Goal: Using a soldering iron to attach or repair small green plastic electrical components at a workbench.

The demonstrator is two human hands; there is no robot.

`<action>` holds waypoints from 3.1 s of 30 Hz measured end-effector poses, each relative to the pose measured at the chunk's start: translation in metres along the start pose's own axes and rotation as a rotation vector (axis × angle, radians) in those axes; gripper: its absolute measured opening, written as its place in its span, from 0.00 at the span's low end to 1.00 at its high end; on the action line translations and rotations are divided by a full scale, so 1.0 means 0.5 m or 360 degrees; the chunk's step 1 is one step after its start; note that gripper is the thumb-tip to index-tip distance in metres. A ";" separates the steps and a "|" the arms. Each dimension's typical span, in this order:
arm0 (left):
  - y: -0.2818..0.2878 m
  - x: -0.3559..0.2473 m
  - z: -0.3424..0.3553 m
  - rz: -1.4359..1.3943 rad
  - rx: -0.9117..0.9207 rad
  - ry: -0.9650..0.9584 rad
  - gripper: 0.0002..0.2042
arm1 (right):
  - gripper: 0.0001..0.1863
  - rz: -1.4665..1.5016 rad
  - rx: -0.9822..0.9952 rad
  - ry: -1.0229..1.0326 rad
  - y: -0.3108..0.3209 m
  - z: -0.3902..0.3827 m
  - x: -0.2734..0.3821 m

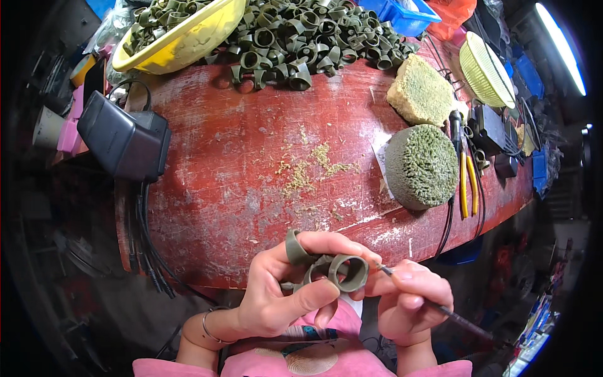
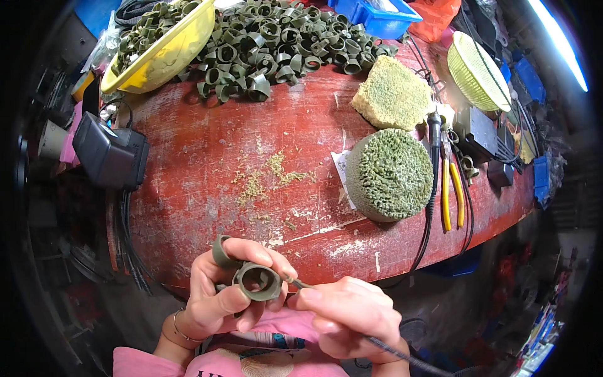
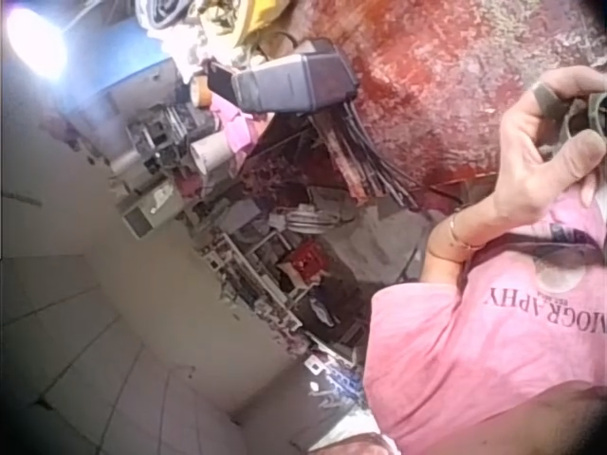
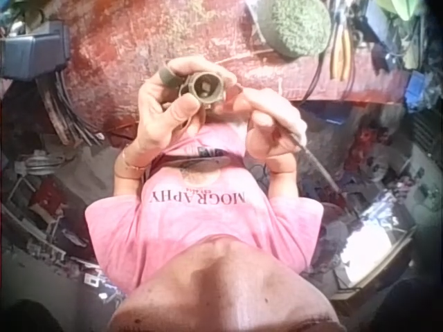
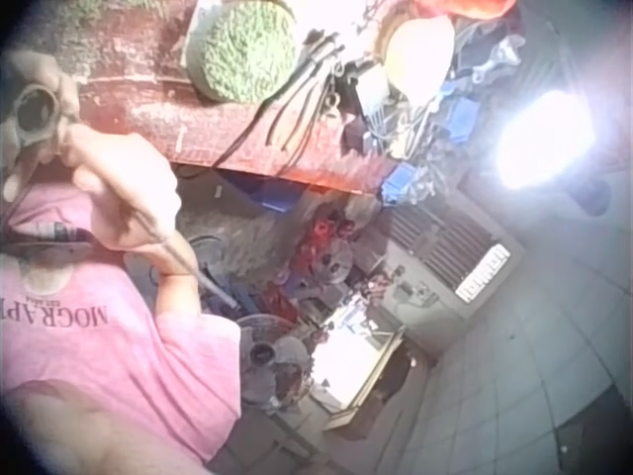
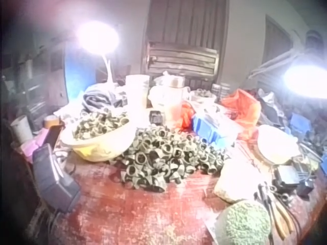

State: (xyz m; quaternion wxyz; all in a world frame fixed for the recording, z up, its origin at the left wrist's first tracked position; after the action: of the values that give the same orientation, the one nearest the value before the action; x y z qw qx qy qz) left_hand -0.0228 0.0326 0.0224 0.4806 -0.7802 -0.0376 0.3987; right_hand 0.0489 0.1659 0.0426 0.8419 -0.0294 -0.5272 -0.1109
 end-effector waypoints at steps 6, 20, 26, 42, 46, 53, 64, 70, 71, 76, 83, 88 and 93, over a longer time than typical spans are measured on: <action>0.001 -0.003 0.000 0.0099 -0.0019 0.0020 0.21 | 0.11 -0.0032 0.0018 -0.0167 0.007 0.000 0.005; 0.004 -0.010 0.007 0.0636 -0.0051 -0.0097 0.24 | 0.14 0.0125 0.0156 -0.0043 0.010 0.006 0.002; -0.003 -0.003 0.004 0.0424 -0.0088 0.0033 0.21 | 0.16 -0.0071 0.0213 0.0028 0.032 0.032 0.012; 0.004 0.003 0.019 0.0755 0.0036 -0.0035 0.17 | 0.17 -0.0564 -0.0073 0.0160 0.000 0.050 0.033; 0.007 0.003 0.019 0.0694 -0.0004 -0.0009 0.17 | 0.13 -0.0788 0.0266 0.0356 -0.012 0.055 0.047; 0.024 0.010 0.026 0.0758 0.0029 -0.0095 0.16 | 0.11 -0.1025 0.0778 0.0576 -0.032 0.056 0.064; 0.005 -0.013 0.017 0.0775 0.0001 -0.0285 0.16 | 0.17 -0.0441 -0.0320 0.0008 0.013 0.028 0.042; -0.001 -0.021 0.015 0.0948 0.0096 -0.0280 0.15 | 0.16 -0.0242 0.0022 -0.0036 0.002 0.038 0.025; -0.005 -0.021 0.016 0.0985 0.0147 -0.0316 0.16 | 0.16 -0.0222 0.0051 -0.0019 0.001 0.038 0.026; -0.007 -0.028 0.011 0.1248 0.0026 -0.0431 0.18 | 0.16 -0.0297 -0.0144 -0.0029 -0.002 0.020 0.019; -0.022 -0.038 -0.002 0.1693 -0.0103 -0.0756 0.22 | 0.18 -0.0450 0.0140 -0.0411 -0.004 0.042 0.000; -0.019 -0.039 0.001 0.1693 -0.0169 -0.0677 0.20 | 0.15 -0.0125 -0.0031 -0.0709 0.003 0.019 -0.005; -0.010 -0.033 0.000 0.1647 -0.0134 -0.0693 0.18 | 0.13 0.0124 -0.0084 -0.0832 0.001 0.017 -0.021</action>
State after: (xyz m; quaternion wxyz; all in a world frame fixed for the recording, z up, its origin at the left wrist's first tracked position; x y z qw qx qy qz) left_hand -0.0326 0.0279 0.0359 0.1719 -0.6151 0.2360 0.7324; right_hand 0.0368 0.1695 0.0370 0.6797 -0.0992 -0.7223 -0.0807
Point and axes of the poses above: each hand's wrist, its own z-axis towards the middle knuckle, its own y-axis out of the back of the hand, x = y × z, the point moved 4 cm from there along z, towards the middle knuckle
